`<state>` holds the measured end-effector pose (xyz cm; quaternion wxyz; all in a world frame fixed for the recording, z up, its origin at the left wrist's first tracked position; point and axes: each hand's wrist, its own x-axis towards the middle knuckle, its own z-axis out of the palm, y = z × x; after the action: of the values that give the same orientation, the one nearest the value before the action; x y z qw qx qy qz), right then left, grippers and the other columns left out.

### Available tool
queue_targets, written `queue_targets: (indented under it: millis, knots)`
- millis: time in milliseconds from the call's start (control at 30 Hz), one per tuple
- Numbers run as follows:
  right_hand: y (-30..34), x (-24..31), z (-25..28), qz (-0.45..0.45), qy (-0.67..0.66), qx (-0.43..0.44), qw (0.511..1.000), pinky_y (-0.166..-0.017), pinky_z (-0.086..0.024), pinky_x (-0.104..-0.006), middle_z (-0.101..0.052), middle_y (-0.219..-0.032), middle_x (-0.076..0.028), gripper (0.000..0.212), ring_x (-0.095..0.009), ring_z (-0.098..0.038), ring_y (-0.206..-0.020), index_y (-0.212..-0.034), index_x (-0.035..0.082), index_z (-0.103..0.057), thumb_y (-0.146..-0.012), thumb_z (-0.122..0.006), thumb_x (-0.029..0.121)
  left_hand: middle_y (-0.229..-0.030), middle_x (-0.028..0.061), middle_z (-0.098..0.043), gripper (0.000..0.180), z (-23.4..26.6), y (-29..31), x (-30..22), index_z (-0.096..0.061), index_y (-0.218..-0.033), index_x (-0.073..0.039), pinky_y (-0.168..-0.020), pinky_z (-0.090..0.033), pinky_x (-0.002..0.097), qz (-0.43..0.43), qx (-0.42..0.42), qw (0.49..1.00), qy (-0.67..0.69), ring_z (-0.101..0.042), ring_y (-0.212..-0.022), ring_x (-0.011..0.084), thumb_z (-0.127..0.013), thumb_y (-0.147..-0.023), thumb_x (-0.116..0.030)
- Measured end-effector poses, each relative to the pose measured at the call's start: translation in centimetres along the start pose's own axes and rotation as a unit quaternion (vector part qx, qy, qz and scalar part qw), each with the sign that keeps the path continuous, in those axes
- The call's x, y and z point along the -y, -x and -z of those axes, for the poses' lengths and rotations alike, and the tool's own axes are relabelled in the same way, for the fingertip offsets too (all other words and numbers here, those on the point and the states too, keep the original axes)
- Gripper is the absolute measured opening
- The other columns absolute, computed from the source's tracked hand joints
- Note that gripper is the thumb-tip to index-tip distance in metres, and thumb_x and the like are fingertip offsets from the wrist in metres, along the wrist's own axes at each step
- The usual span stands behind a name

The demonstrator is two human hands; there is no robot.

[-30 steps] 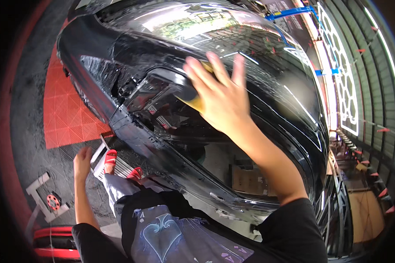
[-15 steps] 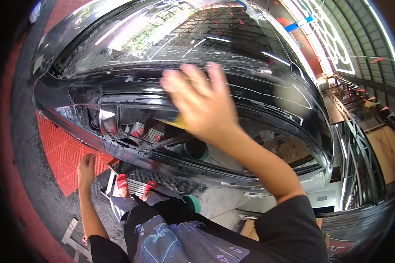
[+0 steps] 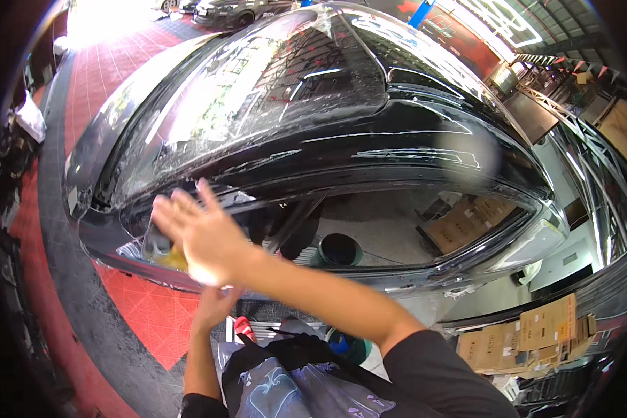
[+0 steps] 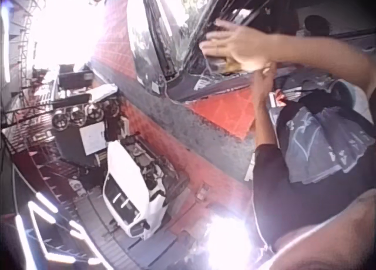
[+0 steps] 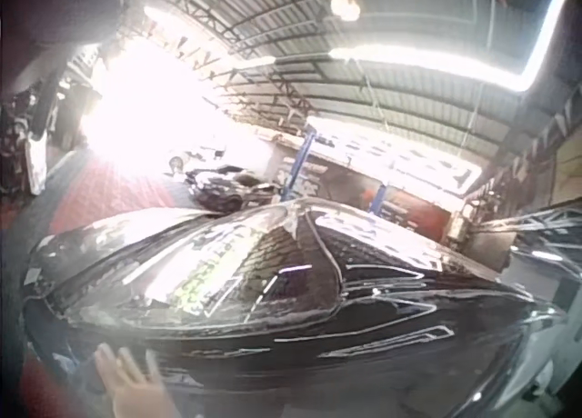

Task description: The person applies a transparent film to the rear windshield of a black car using a yellow squeegee. They smooth the film across the curved glass, working from the center outward to remove bubbles and ensure adhesion.

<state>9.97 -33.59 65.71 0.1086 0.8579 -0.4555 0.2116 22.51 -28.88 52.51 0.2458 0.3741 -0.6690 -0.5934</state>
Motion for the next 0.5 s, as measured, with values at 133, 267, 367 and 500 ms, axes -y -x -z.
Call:
queue_targets:
  millis: [133, 267, 367, 500]
  knots:
    - [4.9, 2.6, 3.5, -0.043, -0.323, -0.027, 0.945, -0.112, -0.035, -0.0462, -0.056, -0.141, -0.012, 0.058, -0.026, -0.053, -0.129, -0.141, 0.003, -0.051, -0.09, -0.068, 0.025, -0.156, 0.0122, -0.038, 0.09, -2.7, 1.2, -1.7, -0.024, -0.158, -0.008, -0.117, -0.035, 0.0445, -0.116, 0.049, 0.889, 0.439, -0.039, -0.143, 0.0273, -0.067, -0.093, -0.052]
    - [11.0, 3.9, 2.9, -0.425, -0.672, -0.121, 0.595, -0.108, -0.036, -0.0331, -0.057, -0.134, -0.013, 0.05, -0.021, -0.051, -0.127, -0.136, -0.002, -0.054, -0.106, -0.052, 0.038, -0.156, 0.0084, -0.04, 0.083, -6.6, 0.0, -3.1, -0.022, -0.157, -0.01, -0.118, -0.033, 0.0463, -0.082, 0.026, 0.851, 0.517, -0.041, -0.142, 0.0242, -0.064, -0.097, -0.049]
    - [11.8, 3.8, 3.3, -0.412, -0.707, -0.137, 0.558, -0.103, -0.04, -0.0295, -0.061, -0.123, -0.003, 0.035, -0.011, -0.052, -0.118, -0.135, 0.006, -0.057, -0.107, -0.053, 0.027, -0.154, 0.0137, -0.043, 0.084, -7.7, -0.7, -3.9, -0.025, -0.156, -0.009, -0.115, -0.038, 0.0497, -0.131, -0.007, 0.837, 0.532, -0.047, -0.138, 0.0306, -0.065, -0.095, -0.052]
    - [13.0, 2.2, 5.8, -0.403, -0.736, -0.117, 0.53, -0.101, -0.043, -0.029, -0.063, -0.122, -0.004, 0.036, -0.011, -0.055, -0.116, -0.133, 0.003, -0.058, -0.105, -0.058, 0.026, -0.114, 0.0096, -0.069, 0.033, -7.5, -1.1, -8.3, -0.062, -0.121, 0.0, -0.085, -0.056, 0.0345, -0.109, -0.157, 0.865, 0.464, -0.068, -0.1, 0.0195, -0.07, -0.097, -0.02]
